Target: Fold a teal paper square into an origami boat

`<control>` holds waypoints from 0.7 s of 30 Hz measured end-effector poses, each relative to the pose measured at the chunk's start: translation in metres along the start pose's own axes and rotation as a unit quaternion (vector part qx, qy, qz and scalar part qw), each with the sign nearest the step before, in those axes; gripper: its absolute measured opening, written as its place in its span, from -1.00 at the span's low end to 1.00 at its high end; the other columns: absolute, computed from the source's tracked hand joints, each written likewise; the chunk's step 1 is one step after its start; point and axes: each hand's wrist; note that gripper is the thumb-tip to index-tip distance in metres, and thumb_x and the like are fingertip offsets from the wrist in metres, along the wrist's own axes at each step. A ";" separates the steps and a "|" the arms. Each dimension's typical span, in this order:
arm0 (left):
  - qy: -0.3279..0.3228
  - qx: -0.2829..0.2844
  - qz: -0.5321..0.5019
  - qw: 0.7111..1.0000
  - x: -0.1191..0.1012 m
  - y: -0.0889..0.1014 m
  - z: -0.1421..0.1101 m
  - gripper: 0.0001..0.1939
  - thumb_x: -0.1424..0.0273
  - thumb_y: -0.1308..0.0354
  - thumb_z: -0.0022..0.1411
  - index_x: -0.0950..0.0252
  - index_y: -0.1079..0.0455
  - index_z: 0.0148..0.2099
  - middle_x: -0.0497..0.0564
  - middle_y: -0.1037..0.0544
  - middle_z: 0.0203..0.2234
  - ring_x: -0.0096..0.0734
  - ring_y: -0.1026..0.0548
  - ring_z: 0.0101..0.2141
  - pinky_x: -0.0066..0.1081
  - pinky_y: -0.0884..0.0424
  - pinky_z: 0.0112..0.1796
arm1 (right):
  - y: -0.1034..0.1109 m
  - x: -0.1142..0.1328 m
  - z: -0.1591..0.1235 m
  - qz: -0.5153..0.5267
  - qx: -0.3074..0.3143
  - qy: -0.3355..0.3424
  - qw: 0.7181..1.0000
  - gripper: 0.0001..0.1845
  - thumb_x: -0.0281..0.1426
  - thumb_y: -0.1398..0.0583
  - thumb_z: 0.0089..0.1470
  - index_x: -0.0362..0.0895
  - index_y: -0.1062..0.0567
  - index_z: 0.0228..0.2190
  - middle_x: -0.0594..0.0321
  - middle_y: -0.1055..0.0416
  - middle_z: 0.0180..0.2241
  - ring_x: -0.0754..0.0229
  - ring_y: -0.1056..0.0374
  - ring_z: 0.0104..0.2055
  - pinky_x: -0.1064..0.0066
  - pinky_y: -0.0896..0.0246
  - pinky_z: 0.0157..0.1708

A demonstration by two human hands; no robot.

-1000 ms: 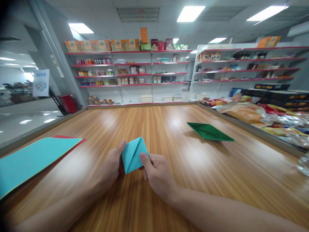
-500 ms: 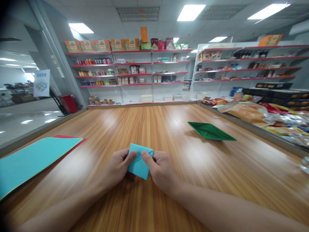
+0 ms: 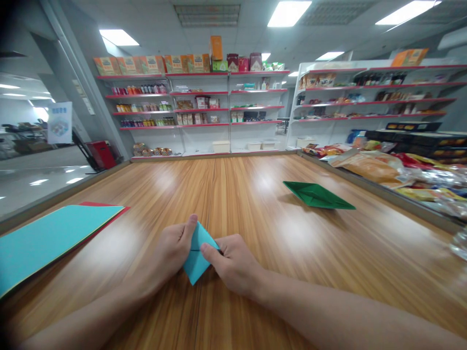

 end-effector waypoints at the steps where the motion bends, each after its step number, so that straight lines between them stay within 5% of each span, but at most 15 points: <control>1: -0.007 -0.008 0.018 1.000 -0.001 0.000 -0.001 -0.43 0.09 0.21 0.35 0.26 -0.07 -0.65 -0.08 -0.19 -0.74 -0.47 -0.15 -0.68 -0.41 0.08 -0.59 | -0.001 0.001 -0.001 -0.007 0.008 0.004 1.000 -0.44 -0.06 0.02 0.20 -0.14 -0.13 -0.69 0.39 -0.02 -0.69 0.40 0.08 -0.64 0.50 0.19 -0.65; 9: -0.053 -0.024 0.021 0.998 -0.010 0.007 0.000 -0.45 0.17 0.20 0.36 0.26 -0.05 -0.66 -0.09 -0.19 -0.77 -0.50 -0.14 -0.71 -0.40 0.08 -0.58 | -0.002 0.012 -0.005 -0.025 0.045 0.005 0.999 -0.31 0.05 0.13 0.19 -0.19 -0.33 -0.67 0.28 -0.22 -0.68 0.35 -0.13 -0.63 0.51 -0.02 -0.61; 21: -0.004 0.030 -0.093 0.995 -0.014 0.003 -0.001 -0.46 0.08 0.20 0.32 0.22 0.10 -0.65 -0.14 0.00 -0.73 -0.52 -0.03 -0.68 -0.44 0.09 -0.63 | -0.002 0.021 -0.012 -0.031 0.091 0.069 0.993 -0.35 -0.04 0.14 0.24 -0.20 -0.34 -0.64 0.34 -0.15 -0.78 0.40 -0.09 -0.75 0.57 -0.02 -0.70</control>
Point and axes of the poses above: each hand's wrist, its own z-axis towards the middle knuckle, its own y-axis out of the back of the hand, x = y × z
